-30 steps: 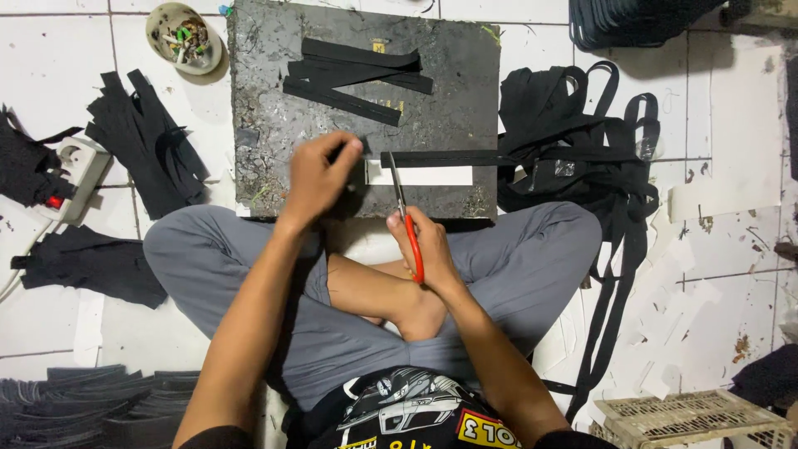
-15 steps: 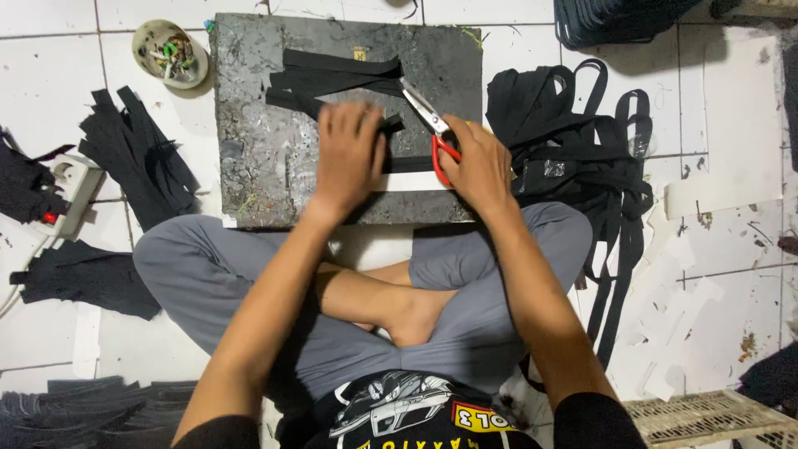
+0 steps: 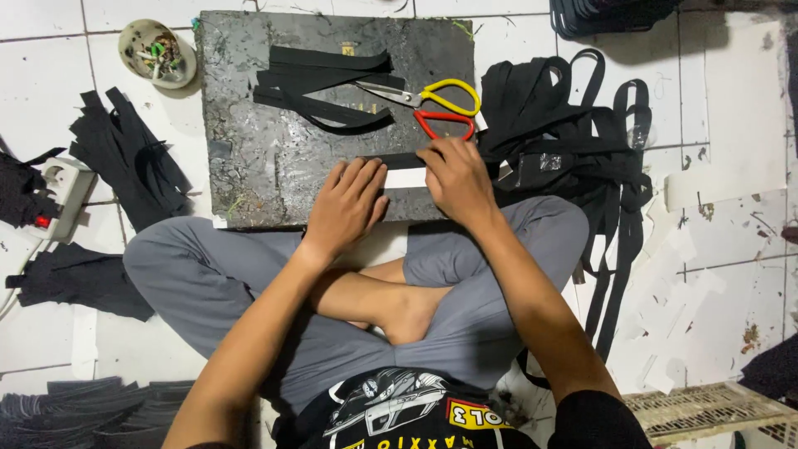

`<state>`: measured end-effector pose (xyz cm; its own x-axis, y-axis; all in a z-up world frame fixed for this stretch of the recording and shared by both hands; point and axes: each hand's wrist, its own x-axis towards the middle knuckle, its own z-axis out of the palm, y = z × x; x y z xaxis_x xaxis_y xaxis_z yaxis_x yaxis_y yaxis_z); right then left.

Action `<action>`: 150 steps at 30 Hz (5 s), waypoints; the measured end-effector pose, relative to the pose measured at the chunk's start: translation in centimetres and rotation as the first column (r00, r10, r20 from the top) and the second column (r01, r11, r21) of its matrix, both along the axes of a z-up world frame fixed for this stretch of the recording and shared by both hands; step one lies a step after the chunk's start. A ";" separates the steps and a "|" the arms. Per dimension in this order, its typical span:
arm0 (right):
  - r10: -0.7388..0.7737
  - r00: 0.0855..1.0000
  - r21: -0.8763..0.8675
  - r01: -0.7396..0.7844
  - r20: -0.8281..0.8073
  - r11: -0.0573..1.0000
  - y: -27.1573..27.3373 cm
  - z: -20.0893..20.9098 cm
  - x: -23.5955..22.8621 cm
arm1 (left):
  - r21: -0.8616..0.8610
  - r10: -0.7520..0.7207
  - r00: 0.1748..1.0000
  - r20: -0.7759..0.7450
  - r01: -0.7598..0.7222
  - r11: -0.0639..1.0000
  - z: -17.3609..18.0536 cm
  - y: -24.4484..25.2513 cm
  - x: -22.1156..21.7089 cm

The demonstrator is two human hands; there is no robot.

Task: Cutting black straps to a specific length using a template and scissors on a workshop floor.

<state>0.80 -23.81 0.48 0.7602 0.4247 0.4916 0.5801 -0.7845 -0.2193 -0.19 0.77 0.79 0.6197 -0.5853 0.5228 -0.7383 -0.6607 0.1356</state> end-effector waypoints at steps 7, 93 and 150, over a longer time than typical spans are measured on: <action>-0.037 0.998 -0.019 0.036 -0.044 0.999 0.6 -0.1 -3.9 | 0.018 0.006 1.000 0.009 -0.006 1.000 -0.1 0.5 -1.0; -0.380 0.870 0.014 0.396 0.313 0.918 -5.9 0.1 -4.4 | 0.066 0.208 0.974 -0.094 -0.202 0.977 3.6 -0.3 1.5; -0.734 0.539 -0.481 0.813 0.412 0.327 -52.6 -1.9 -6.4 | 0.219 0.292 0.911 -0.291 -0.234 0.947 -2.5 -12.7 2.5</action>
<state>-5.62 -76.36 -1.46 0.8627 -0.1270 0.4895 -0.3733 -0.8129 0.4470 2.33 -11.95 -1.76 0.8790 -0.4424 0.1780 -0.4723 -0.8593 0.1962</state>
